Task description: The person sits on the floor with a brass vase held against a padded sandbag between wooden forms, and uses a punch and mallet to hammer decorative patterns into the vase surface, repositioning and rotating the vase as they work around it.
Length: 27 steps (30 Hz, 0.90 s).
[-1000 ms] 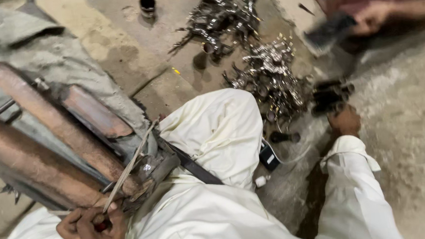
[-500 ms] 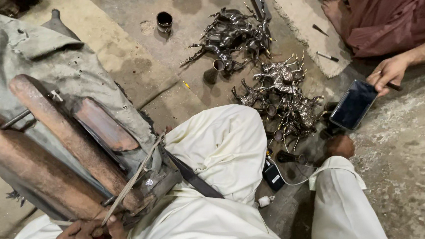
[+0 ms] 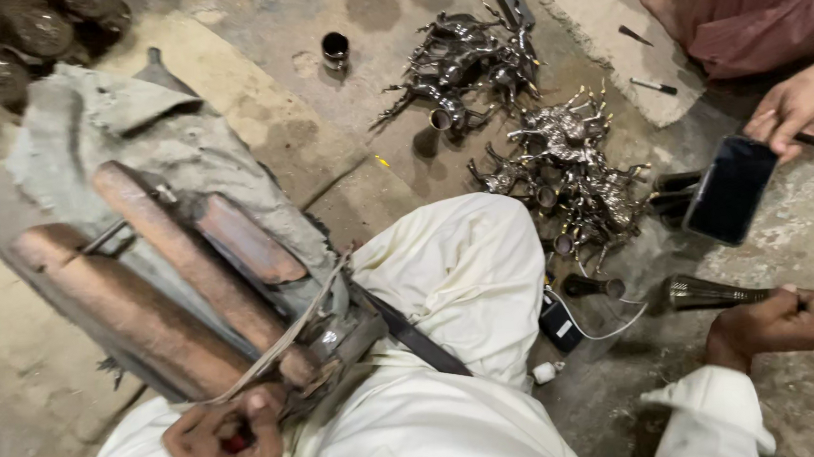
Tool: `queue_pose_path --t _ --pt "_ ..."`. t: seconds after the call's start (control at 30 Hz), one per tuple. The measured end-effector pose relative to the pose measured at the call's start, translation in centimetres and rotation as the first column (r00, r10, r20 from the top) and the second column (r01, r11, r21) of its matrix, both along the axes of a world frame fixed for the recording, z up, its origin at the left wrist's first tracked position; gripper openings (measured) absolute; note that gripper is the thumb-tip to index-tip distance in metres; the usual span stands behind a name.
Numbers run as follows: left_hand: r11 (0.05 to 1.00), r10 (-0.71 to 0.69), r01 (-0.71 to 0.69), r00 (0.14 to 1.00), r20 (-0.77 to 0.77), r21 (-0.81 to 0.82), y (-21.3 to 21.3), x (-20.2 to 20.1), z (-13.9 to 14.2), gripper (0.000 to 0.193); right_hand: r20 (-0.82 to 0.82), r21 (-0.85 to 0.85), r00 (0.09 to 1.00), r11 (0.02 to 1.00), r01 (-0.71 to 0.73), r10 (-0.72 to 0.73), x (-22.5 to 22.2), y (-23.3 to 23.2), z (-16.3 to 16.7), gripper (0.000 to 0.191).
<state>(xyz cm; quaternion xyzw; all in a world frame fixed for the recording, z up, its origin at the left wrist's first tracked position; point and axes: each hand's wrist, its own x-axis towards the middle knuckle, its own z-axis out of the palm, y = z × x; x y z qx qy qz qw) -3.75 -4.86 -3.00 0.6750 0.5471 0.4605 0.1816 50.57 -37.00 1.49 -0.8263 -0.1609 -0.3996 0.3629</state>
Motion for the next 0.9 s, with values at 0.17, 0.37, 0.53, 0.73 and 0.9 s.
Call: queue_pose_path --t 0.17,0.37,0.53,0.73,0.9 --pt "0.863 -0.497 0.5 0.866 0.059 -0.068 1.9 4.0 6.5 0.039 -0.223 0.376 0.729 0.747 -0.547 0.647 -8.4 9.6 -0.8 0.012" --pt "0.667 -0.74 0.741 0.671 0.051 -0.074 2.4 8.8 12.5 0.067 -0.321 0.139 -0.098 -0.056 -0.989 0.942 -24.2 23.9 4.4 0.014" --pt "0.69 -0.659 0.7 0.713 0.241 -0.185 2.4 7.8 11.2 0.038 -0.463 0.154 0.048 0.134 -0.979 0.885 -23.0 25.9 8.1 0.038" --pt "0.831 -0.439 0.494 0.865 0.243 -0.256 3.0 3.8 8.7 0.031 -0.312 0.051 0.891 0.942 -0.332 0.331 -1.0 14.5 10.6 0.076" --pt "0.841 -0.417 0.499 0.844 0.338 -0.209 4.1 3.0 8.2 0.035 -0.575 -0.511 0.764 0.858 -0.056 -0.293 4.4 4.7 7.7 0.092"
